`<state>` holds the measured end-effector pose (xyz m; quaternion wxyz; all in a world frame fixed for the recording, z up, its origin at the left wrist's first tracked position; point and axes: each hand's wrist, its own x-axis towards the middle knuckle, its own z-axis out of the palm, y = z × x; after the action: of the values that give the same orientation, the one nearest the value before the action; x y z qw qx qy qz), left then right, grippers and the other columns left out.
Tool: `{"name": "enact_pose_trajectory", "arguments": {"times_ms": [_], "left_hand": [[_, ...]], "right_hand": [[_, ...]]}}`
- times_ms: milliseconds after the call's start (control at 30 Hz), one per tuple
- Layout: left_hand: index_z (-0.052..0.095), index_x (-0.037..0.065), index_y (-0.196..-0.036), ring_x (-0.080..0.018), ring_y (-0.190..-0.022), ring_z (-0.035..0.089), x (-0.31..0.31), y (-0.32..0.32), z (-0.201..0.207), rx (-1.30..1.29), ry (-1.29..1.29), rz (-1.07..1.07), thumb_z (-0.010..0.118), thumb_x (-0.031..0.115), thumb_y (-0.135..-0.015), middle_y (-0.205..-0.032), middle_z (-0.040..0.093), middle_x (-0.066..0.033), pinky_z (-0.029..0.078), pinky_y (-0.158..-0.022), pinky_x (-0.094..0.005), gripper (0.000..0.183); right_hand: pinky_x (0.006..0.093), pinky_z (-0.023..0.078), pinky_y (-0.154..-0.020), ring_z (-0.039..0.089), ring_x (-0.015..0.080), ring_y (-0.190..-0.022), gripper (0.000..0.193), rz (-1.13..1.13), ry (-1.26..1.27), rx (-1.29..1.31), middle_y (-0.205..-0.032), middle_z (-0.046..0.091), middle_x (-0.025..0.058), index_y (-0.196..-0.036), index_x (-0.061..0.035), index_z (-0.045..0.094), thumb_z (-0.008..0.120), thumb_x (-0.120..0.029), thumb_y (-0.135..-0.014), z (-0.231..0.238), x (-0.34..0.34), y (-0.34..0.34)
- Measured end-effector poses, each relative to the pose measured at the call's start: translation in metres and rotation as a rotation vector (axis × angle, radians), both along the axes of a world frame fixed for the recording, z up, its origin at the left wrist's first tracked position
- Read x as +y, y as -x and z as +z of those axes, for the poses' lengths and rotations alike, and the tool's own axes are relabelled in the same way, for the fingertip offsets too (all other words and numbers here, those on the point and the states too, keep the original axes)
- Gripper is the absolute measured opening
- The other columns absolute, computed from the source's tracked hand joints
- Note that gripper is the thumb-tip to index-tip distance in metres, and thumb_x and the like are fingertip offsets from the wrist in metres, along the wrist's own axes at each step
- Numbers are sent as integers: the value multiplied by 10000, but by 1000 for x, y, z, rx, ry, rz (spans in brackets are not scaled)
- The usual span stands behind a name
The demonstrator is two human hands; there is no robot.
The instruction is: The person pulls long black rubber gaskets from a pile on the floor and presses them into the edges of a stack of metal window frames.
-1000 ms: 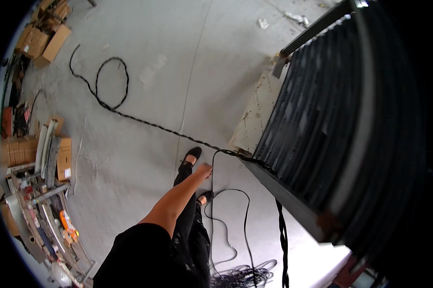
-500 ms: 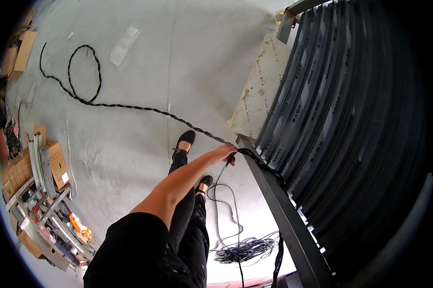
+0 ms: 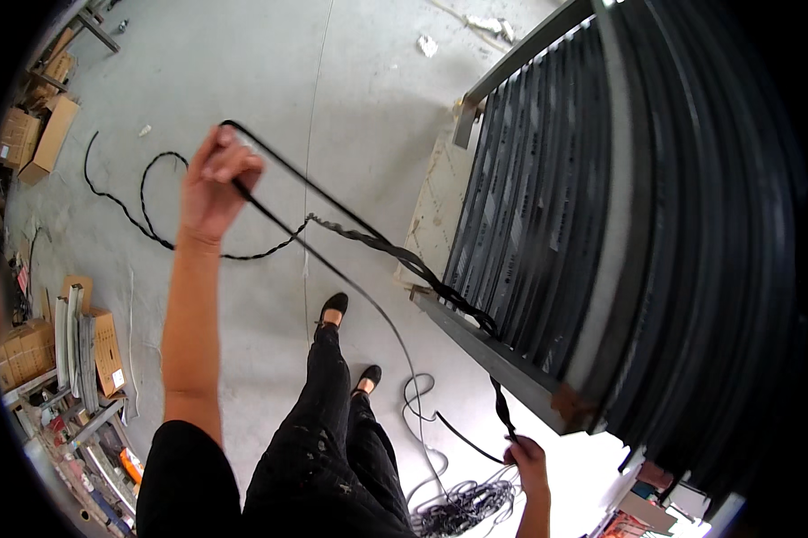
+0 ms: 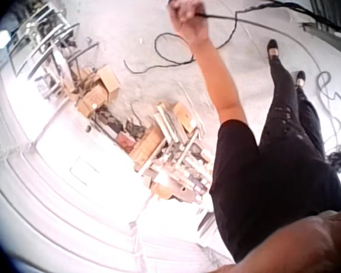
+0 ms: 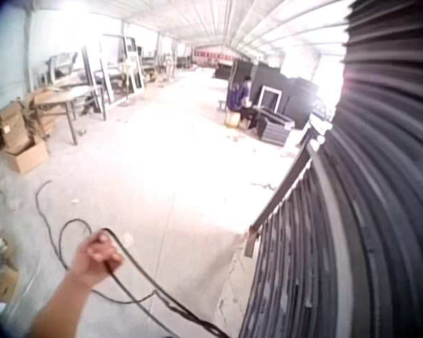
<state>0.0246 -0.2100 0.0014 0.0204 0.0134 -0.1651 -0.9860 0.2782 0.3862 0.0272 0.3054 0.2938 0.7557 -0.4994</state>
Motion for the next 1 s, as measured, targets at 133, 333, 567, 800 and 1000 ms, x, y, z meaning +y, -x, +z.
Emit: {"name": "enact_pose_trajectory", "arguments": {"times_ms": [133,333,567,800,1000], "left_hand": [[514,34,-900,-113,-651,491,-79,-51,25,-180,213,258,459,148,-933,-585,434,27,440,-868,-316,131],[532,52,-856,-135,-687,512,-191,-165,87,-231,361,529,494,194,-919,-653,463,11,467,-825,-327,160],[555,43,-869,-150,-722,532,-276,-272,183,-152,505,697,508,211,-914,-678,489,-8,466,-804,-316,180],[559,87,-919,-143,-884,532,-206,-298,277,-124,827,605,505,276,-923,-842,539,-1,436,-886,-306,196],[534,48,-983,-242,-1210,435,-95,-272,347,120,730,422,456,240,-941,-1232,501,-149,336,-1050,-383,212]], "right_hand": [[218,396,-488,506,96,-541,127,-177,-15,97,-655,558,38,-905,11,594,564,-106,-866,-71,9,8],[231,427,-506,512,106,-546,127,-335,310,357,-656,542,30,-884,-11,560,604,-123,-845,-142,-38,59],[280,433,-496,545,125,-525,174,-65,-51,535,-635,566,73,-771,-13,577,576,-180,-822,-163,-30,79],[225,371,-400,454,103,-434,186,-38,133,184,-563,507,32,-814,-4,594,601,-188,-840,-115,-6,49],[236,378,-379,507,132,-427,199,-7,349,110,-581,566,77,-859,-3,605,592,-200,-833,-52,12,27]]}}
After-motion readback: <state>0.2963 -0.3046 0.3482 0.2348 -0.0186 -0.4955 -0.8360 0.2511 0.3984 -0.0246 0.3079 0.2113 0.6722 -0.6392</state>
